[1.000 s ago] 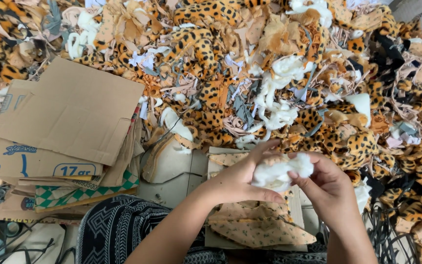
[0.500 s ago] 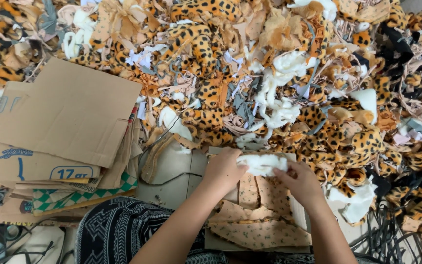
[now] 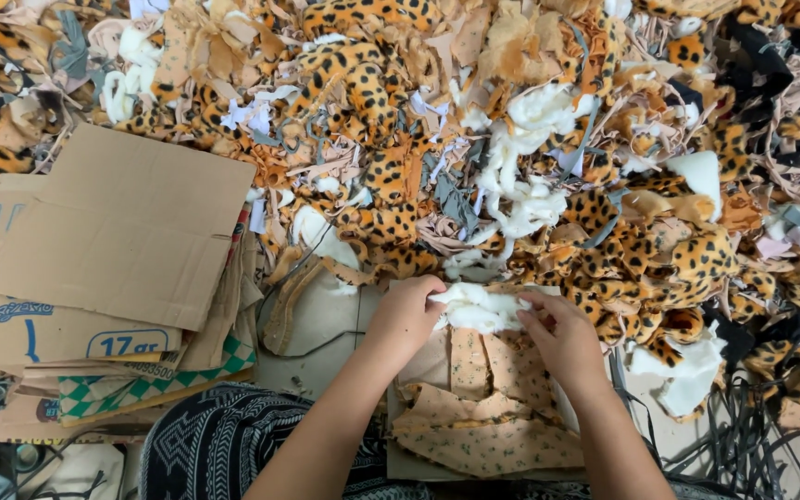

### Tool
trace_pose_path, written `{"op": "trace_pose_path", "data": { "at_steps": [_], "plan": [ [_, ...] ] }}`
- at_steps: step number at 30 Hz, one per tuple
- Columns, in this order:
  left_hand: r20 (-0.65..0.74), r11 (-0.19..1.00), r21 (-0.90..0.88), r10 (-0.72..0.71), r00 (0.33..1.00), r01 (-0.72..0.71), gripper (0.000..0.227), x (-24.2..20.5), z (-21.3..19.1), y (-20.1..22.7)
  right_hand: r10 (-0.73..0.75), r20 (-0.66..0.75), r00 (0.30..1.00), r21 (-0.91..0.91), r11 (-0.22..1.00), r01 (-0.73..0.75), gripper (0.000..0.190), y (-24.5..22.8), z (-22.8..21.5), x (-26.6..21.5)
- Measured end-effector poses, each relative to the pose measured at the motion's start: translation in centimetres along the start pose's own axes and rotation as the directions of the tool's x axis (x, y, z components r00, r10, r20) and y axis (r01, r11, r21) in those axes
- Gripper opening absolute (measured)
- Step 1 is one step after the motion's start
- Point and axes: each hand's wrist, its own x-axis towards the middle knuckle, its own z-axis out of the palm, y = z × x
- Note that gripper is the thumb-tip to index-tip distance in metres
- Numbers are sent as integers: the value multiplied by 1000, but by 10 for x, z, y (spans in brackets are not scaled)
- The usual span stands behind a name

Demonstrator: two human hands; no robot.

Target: The person assembles plush toys by hand, starting with pieces of spotted fabric and filling them with white stuffing, then using scissors to trim excess material and finally flattening the finished items against a cardboard surface.

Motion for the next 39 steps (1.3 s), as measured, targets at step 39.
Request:
{"op": "trace_pose_path", "data": {
  "at_steps": [39],
  "plan": [
    [-537,950,-203,95,838,-238,14,51,-25,-38,-245,297,923,128,968,216,32,-82,73,116]
  ]
}}
